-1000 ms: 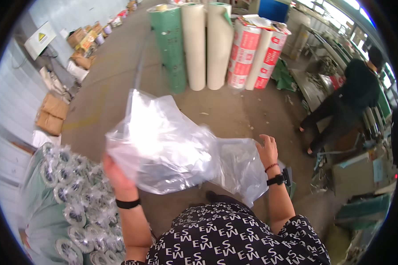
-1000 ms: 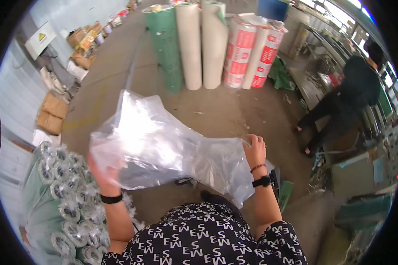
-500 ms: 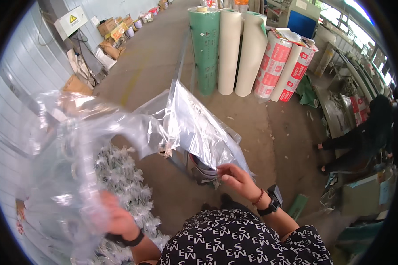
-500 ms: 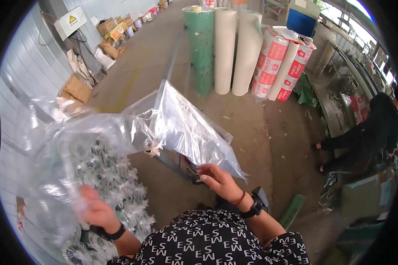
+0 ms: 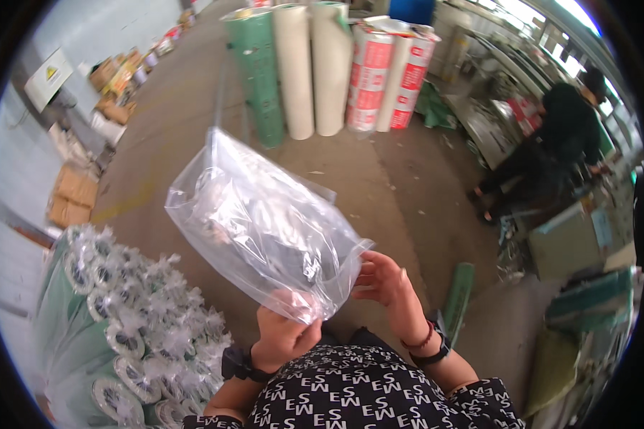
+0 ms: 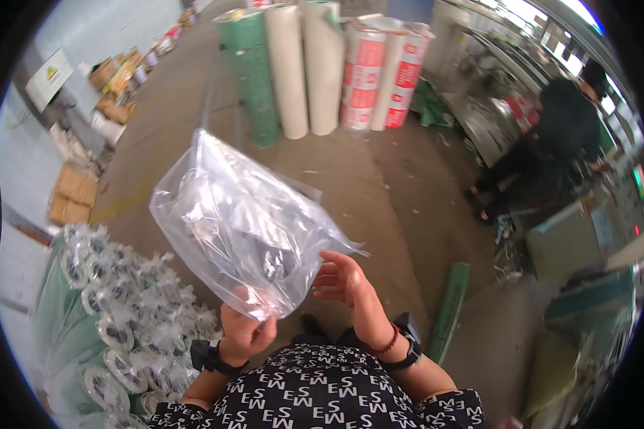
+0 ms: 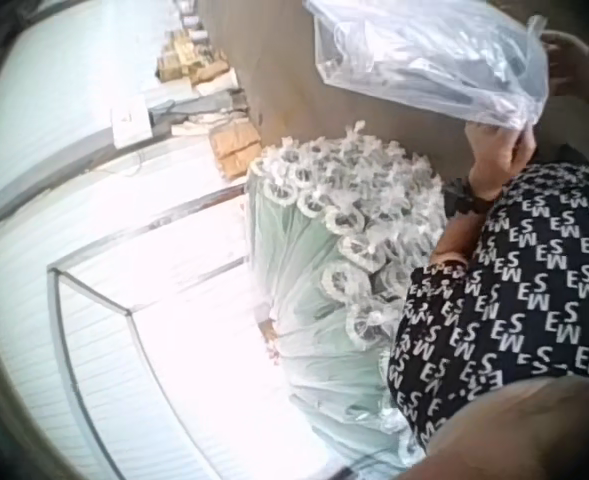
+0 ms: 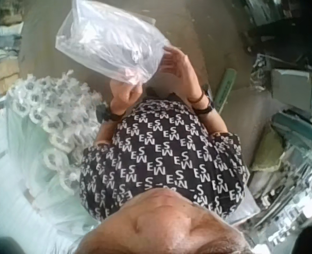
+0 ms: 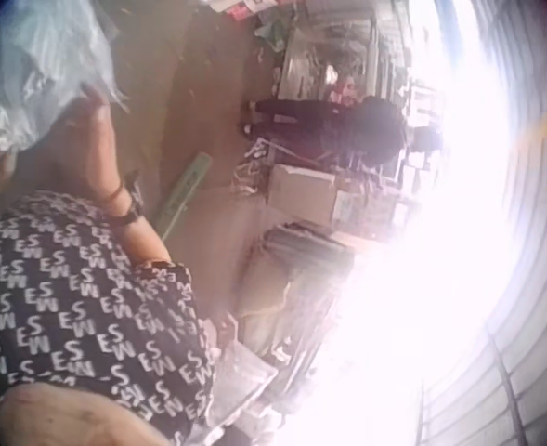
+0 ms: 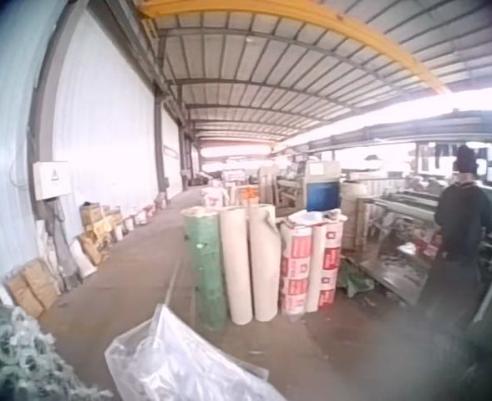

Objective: Manually placing rolls of building or insulation material into plastic packaging bags and stacking them.

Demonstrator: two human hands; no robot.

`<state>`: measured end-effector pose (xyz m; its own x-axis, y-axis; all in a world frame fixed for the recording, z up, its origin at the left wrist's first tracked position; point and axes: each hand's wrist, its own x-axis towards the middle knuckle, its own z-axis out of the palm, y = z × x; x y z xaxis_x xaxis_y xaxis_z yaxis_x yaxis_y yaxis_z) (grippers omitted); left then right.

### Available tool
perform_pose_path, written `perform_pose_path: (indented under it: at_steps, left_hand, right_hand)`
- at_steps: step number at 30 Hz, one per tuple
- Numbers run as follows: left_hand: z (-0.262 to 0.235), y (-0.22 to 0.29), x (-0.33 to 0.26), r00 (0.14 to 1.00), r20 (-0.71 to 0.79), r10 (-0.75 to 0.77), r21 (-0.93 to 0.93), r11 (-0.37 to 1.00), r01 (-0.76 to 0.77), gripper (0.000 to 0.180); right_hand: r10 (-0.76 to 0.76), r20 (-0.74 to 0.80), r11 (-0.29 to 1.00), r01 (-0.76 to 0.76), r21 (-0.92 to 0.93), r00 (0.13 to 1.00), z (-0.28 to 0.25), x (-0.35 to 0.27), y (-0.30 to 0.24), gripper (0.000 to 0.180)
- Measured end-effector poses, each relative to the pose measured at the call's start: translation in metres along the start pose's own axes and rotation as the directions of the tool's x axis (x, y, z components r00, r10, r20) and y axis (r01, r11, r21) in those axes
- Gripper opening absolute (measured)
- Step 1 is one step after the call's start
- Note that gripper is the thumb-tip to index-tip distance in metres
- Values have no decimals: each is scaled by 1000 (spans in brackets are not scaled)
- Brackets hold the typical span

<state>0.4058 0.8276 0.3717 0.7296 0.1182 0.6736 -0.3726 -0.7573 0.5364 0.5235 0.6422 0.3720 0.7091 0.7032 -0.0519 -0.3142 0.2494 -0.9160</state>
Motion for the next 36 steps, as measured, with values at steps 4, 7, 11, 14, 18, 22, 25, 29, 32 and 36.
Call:
perform_pose_path:
  at_steps: [4, 7, 11, 14, 18, 22, 25, 29, 32, 36]
  left_hand:
    - [45, 26, -23, 960, 245, 133, -84, 990, -116, 15]
    - [70, 57, -37, 932, 317, 173, -132, 982, -137, 14]
    - [113, 107, -51, 903, 398, 162, -410, 912, 17, 10]
    - [141, 151, -59, 818, 556, 147, -518, 831, 203, 7]
    - [182, 211, -66, 755, 599, 268, -641, 725, 252, 7]
    - [220, 250, -80, 691, 708, -149, -644, 265, 717, 15]
    - [256, 281, -66, 637, 755, -156, -641, 28, 767, 18]
    - [311, 308, -58, 547, 831, -98, -545, 46, 837, 15]
    - [356, 327, -44, 490, 870, -58, -489, 28, 872, 12]
    - [426, 338, -30, 364, 931, -4, -364, -23, 931, 13]
  right_hand:
    - [120, -129, 993, -120, 3, 984, -36, -45, 1, 56]
    - [-49, -267, 996, 25, -91, 962, -70, -86, 10, 46]
    - [-105, -241, 987, 70, -147, 965, -128, -169, 15, 49]
    - [-285, -242, 877, 150, -457, 927, -148, -236, 25, 52]
    - [-99, -221, 962, 36, -271, 970, -175, -329, 31, 40]
    - [54, -305, 998, -40, 52, 951, -181, -408, 35, 34]
    - [-46, -407, 949, 167, 269, 912, -182, -439, 36, 51]
    - [-191, -412, 832, 369, 414, 891, -198, -460, 37, 73]
    - [-253, -540, 878, 425, 220, 802, -211, -472, 25, 79]
    - [-120, -628, 666, 531, 523, 769, -251, -489, 27, 77]
